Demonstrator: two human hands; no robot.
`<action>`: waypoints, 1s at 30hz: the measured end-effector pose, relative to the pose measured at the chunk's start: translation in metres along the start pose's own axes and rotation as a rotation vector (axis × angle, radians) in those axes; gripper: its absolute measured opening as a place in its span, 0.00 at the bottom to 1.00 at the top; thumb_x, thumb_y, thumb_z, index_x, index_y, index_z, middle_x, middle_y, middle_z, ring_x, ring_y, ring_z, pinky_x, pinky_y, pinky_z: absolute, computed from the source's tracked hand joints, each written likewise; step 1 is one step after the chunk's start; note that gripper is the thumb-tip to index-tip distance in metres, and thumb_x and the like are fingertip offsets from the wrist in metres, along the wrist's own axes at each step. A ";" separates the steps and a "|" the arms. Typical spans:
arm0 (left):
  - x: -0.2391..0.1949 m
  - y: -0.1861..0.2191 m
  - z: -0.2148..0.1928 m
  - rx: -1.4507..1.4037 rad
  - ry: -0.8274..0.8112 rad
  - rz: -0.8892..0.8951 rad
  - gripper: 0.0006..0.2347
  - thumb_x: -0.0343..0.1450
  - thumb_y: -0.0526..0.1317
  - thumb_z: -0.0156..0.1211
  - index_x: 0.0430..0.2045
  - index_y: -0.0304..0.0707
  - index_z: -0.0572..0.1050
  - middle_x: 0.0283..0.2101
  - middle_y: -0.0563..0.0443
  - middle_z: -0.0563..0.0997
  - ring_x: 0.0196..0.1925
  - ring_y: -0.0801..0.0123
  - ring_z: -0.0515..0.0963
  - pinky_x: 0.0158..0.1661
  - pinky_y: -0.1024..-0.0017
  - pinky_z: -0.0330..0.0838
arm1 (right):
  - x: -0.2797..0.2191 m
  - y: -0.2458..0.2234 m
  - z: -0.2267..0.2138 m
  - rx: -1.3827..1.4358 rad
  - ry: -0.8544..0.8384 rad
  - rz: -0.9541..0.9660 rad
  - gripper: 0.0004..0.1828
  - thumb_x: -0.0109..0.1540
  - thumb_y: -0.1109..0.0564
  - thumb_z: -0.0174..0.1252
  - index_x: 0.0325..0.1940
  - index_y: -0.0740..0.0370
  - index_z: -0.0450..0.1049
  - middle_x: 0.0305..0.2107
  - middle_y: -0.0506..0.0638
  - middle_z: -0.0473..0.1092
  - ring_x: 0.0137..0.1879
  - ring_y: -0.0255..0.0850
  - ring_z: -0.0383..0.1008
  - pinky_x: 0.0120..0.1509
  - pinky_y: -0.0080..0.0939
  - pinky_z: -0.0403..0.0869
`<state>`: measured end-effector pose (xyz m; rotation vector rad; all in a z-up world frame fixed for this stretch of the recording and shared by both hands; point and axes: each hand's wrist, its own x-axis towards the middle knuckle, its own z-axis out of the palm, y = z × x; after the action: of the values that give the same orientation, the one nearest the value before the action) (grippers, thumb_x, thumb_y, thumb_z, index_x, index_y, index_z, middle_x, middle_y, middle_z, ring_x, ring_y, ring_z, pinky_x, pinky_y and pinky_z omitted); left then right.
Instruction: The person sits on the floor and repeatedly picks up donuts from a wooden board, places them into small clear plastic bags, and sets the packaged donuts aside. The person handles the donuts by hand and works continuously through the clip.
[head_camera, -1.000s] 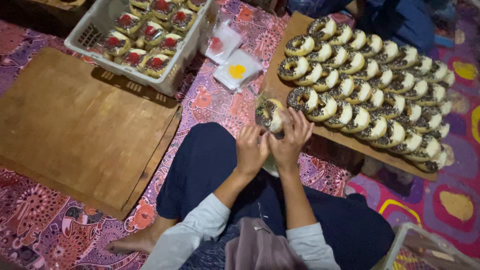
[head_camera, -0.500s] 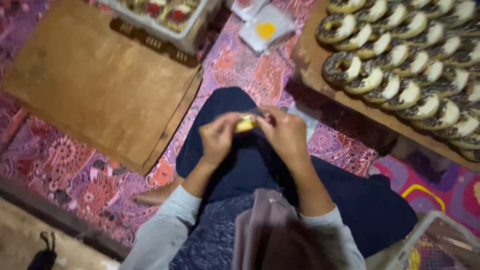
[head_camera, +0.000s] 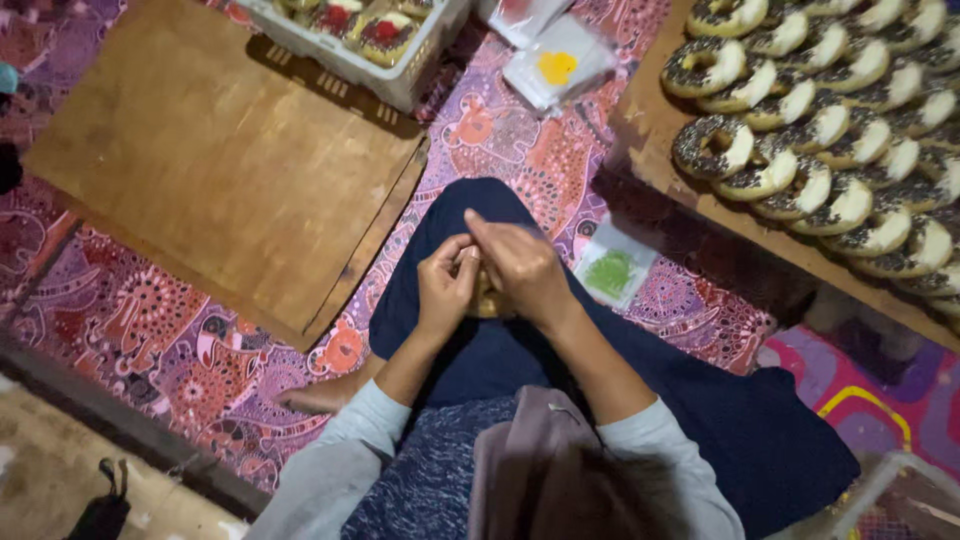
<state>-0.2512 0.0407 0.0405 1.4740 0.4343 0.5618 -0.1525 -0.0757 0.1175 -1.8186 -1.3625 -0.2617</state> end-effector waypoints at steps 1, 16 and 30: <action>-0.003 0.008 0.000 0.110 0.011 0.029 0.07 0.75 0.32 0.57 0.42 0.26 0.80 0.36 0.50 0.85 0.38 0.76 0.82 0.40 0.78 0.76 | -0.006 0.003 0.002 0.023 -0.030 0.063 0.26 0.62 0.63 0.63 0.65 0.66 0.72 0.41 0.57 0.76 0.46 0.50 0.79 0.52 0.49 0.77; 0.000 0.037 0.013 0.335 0.190 0.251 0.26 0.78 0.51 0.42 0.51 0.16 0.72 0.51 0.27 0.77 0.54 0.45 0.76 0.55 0.62 0.68 | -0.109 0.044 0.028 1.408 0.017 0.987 0.28 0.66 0.57 0.58 0.70 0.65 0.65 0.59 0.54 0.69 0.65 0.42 0.69 0.70 0.42 0.67; -0.021 0.006 0.000 -0.142 0.150 0.135 0.07 0.77 0.34 0.58 0.29 0.31 0.72 0.37 0.55 0.72 0.30 0.80 0.68 0.31 0.78 0.63 | -0.065 0.021 0.010 0.309 0.445 0.475 0.14 0.72 0.57 0.50 0.34 0.68 0.69 0.31 0.56 0.67 0.39 0.44 0.68 0.47 0.44 0.69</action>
<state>-0.2682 0.0281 0.0452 1.3364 0.4053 0.7991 -0.1622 -0.1155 0.0625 -1.6381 -0.6036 -0.1754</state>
